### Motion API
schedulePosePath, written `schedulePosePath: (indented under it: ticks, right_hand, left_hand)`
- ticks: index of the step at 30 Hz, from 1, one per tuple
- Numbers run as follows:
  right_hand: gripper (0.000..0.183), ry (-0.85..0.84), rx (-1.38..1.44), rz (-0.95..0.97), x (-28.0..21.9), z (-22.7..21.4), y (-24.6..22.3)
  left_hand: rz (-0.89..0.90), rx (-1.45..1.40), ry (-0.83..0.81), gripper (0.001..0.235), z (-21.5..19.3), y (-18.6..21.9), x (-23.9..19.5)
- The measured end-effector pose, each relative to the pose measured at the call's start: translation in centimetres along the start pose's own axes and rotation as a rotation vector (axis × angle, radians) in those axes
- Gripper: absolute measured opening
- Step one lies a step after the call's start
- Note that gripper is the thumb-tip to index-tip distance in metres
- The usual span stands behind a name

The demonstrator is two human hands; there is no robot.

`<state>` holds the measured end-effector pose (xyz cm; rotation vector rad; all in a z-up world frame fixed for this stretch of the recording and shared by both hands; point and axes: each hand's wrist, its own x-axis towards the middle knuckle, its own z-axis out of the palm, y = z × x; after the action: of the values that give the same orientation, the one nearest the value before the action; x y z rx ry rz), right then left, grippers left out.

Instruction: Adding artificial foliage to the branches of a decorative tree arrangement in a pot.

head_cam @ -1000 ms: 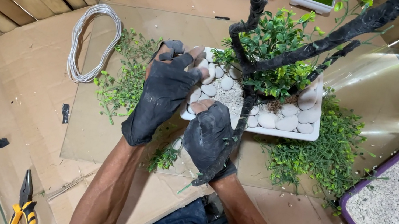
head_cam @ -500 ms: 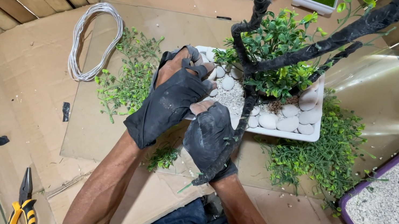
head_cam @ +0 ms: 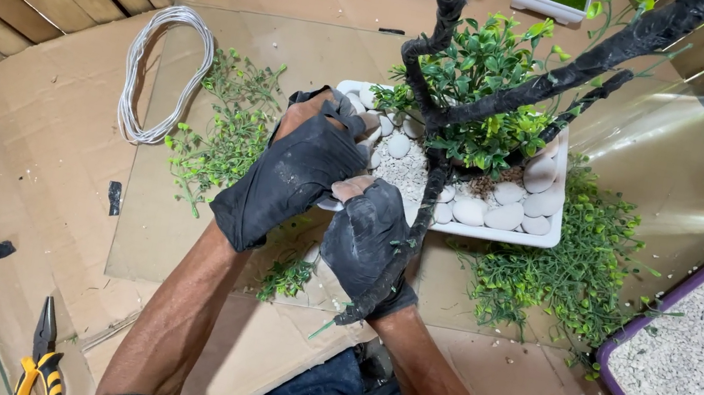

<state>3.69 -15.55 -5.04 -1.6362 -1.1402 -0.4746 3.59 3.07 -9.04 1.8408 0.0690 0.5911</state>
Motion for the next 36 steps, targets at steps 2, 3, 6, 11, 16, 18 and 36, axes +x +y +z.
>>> schedulePosePath:
  ticks: [2, 3, 6, 11, 16, 18, 36]
  right_hand:
    - [0.017, -0.009, -0.001, 0.000, 0.0, -0.1, -0.1]
    - [0.017, -0.008, -0.001, 0.000, 0.0, -0.1, 0.1]
    - [0.020, -0.067, -0.010, 0.004, 0.3, 0.7, 0.1]
    - [0.029, 0.416, -0.325, -0.055, 1.8, 2.4, -0.7]
    - [0.029, 0.341, -0.261, -0.072, 1.5, 1.5, -0.8]
    - [0.030, 0.362, -0.258, -0.067, 1.4, 1.8, -0.8]
    - [0.022, 0.361, -0.209, -0.288, 0.9, 0.2, -1.3]
  left_hand:
    - [-0.064, -0.041, 0.040, 0.023, -0.4, -1.4, -0.2]
    - [-0.064, -0.040, 0.040, 0.023, -0.4, -1.1, -0.4]
    - [0.001, 0.058, 0.080, 0.018, -0.8, -0.3, -0.8]
    - [-0.027, 0.095, 0.064, 0.019, -1.8, 0.4, -1.4]
    - [-0.053, 0.124, 0.050, 0.022, -0.9, 1.3, -1.8]
    - [-0.061, 0.133, 0.048, 0.024, -0.8, 1.6, -1.9]
    - [-0.198, 0.338, 0.189, 0.046, 1.4, 8.5, -5.5]
